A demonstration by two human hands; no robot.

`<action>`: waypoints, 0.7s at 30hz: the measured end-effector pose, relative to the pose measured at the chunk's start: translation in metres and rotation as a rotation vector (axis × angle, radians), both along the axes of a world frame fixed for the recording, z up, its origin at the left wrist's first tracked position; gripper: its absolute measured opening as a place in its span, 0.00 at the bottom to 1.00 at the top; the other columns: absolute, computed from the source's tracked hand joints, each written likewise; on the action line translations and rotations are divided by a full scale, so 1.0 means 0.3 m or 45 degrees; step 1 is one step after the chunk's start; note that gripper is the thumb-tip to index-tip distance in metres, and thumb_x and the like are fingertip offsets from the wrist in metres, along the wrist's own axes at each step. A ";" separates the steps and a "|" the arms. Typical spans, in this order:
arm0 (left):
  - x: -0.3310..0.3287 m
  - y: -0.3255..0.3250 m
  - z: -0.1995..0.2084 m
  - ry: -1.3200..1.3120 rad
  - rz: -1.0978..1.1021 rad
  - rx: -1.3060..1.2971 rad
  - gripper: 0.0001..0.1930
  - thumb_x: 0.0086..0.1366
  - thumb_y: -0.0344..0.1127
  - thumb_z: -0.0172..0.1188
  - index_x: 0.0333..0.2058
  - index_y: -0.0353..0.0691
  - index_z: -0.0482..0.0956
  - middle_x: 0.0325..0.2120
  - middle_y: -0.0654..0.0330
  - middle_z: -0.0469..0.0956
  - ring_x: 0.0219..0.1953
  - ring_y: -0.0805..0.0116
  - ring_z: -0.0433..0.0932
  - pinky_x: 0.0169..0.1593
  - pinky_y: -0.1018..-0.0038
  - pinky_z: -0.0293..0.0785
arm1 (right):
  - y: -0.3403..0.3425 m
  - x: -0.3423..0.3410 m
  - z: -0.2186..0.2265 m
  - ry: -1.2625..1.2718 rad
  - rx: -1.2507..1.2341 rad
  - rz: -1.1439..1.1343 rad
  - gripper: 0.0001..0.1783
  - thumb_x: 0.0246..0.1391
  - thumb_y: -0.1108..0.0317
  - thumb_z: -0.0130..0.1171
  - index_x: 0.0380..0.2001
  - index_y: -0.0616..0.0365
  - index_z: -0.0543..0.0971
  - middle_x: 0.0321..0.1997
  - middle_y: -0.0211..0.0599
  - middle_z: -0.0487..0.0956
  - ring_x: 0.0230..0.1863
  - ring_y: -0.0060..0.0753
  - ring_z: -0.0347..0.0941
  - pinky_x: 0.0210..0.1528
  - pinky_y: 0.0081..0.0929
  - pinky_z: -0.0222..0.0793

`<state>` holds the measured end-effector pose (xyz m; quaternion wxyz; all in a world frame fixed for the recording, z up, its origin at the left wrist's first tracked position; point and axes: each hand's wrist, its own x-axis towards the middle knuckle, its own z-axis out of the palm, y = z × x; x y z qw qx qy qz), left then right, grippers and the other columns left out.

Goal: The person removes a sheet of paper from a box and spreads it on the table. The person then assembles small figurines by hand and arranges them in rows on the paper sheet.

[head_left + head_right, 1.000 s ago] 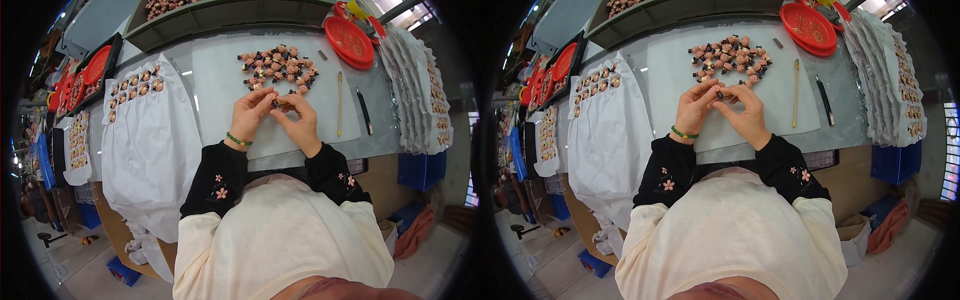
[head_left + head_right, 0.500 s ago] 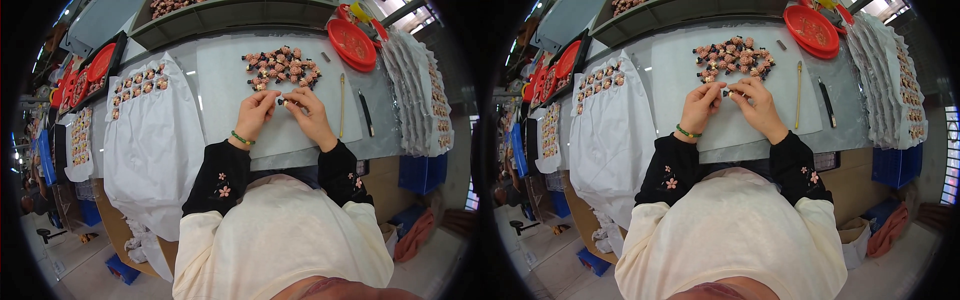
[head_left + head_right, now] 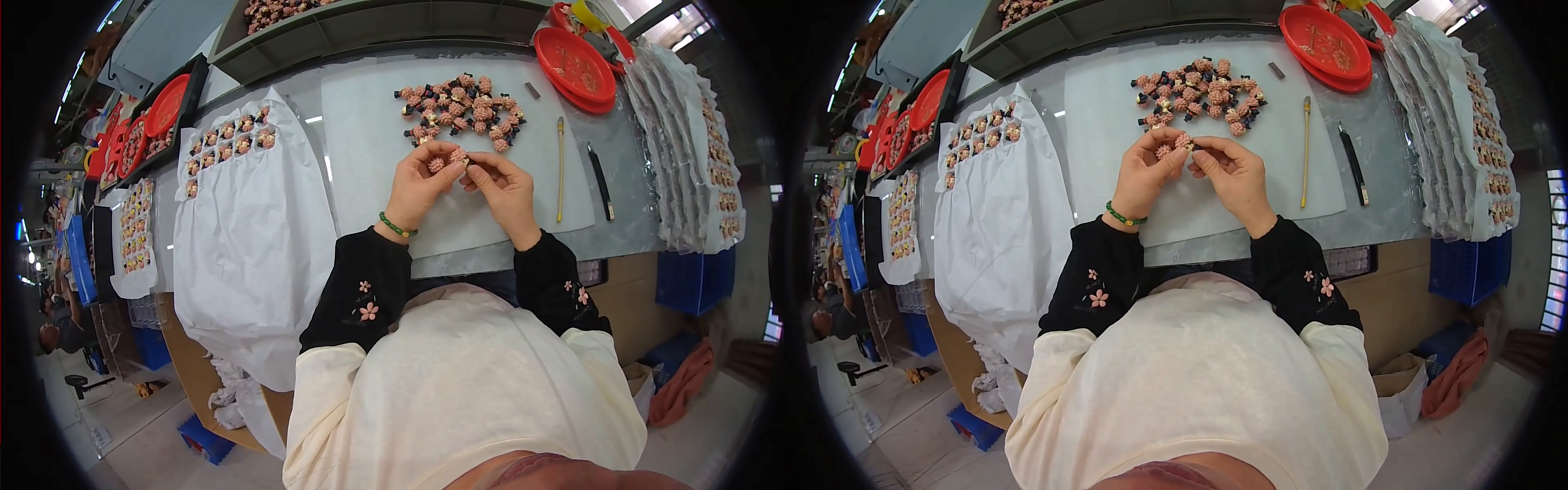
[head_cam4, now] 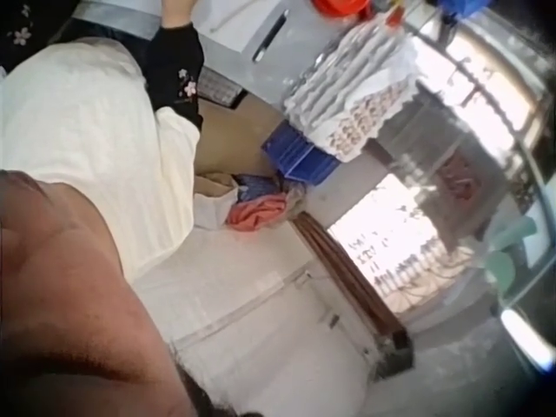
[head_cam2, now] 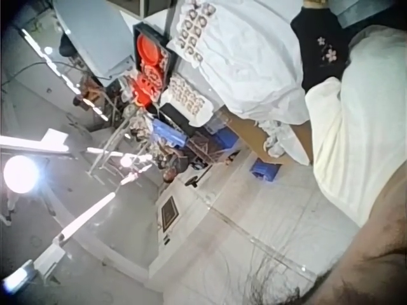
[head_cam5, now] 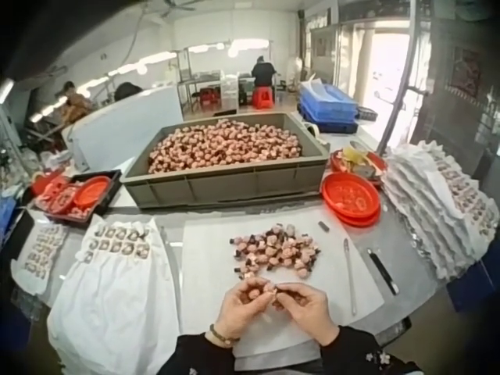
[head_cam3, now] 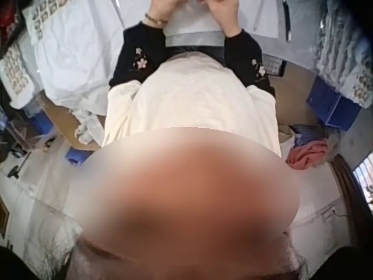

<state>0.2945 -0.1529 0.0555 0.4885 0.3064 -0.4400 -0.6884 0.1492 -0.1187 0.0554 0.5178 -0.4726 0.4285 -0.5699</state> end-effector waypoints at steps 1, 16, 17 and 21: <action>0.002 -0.004 -0.007 0.052 -0.022 0.067 0.11 0.54 0.29 0.59 0.37 0.35 0.72 0.26 0.67 0.73 0.24 0.84 0.67 0.25 0.87 0.63 | 0.000 0.001 -0.007 0.052 -0.062 -0.025 0.12 0.49 0.77 0.54 0.39 0.66 0.72 0.33 0.37 0.75 0.31 0.24 0.72 0.33 0.19 0.71; 0.013 -0.002 0.004 0.163 -0.139 0.116 0.12 0.56 0.24 0.53 0.41 0.35 0.69 0.38 0.61 0.73 0.37 0.76 0.72 0.39 0.81 0.70 | 0.003 -0.001 0.002 0.447 -0.406 -0.224 0.12 0.46 0.77 0.56 0.37 0.59 0.76 0.37 0.34 0.73 0.35 0.22 0.70 0.33 0.15 0.68; 0.011 -0.002 0.004 0.220 -0.176 0.214 0.12 0.57 0.25 0.52 0.42 0.35 0.68 0.38 0.61 0.72 0.38 0.75 0.72 0.40 0.80 0.71 | 0.003 -0.002 -0.002 0.456 -0.412 -0.256 0.11 0.47 0.77 0.56 0.36 0.59 0.76 0.37 0.34 0.73 0.35 0.22 0.70 0.32 0.16 0.67; 0.000 -0.006 -0.008 0.405 -0.155 0.311 0.12 0.60 0.27 0.50 0.43 0.34 0.67 0.39 0.59 0.72 0.38 0.74 0.72 0.41 0.78 0.71 | 0.001 -0.003 0.004 0.350 -0.332 -0.271 0.08 0.48 0.75 0.55 0.35 0.61 0.76 0.35 0.33 0.73 0.33 0.21 0.69 0.32 0.15 0.65</action>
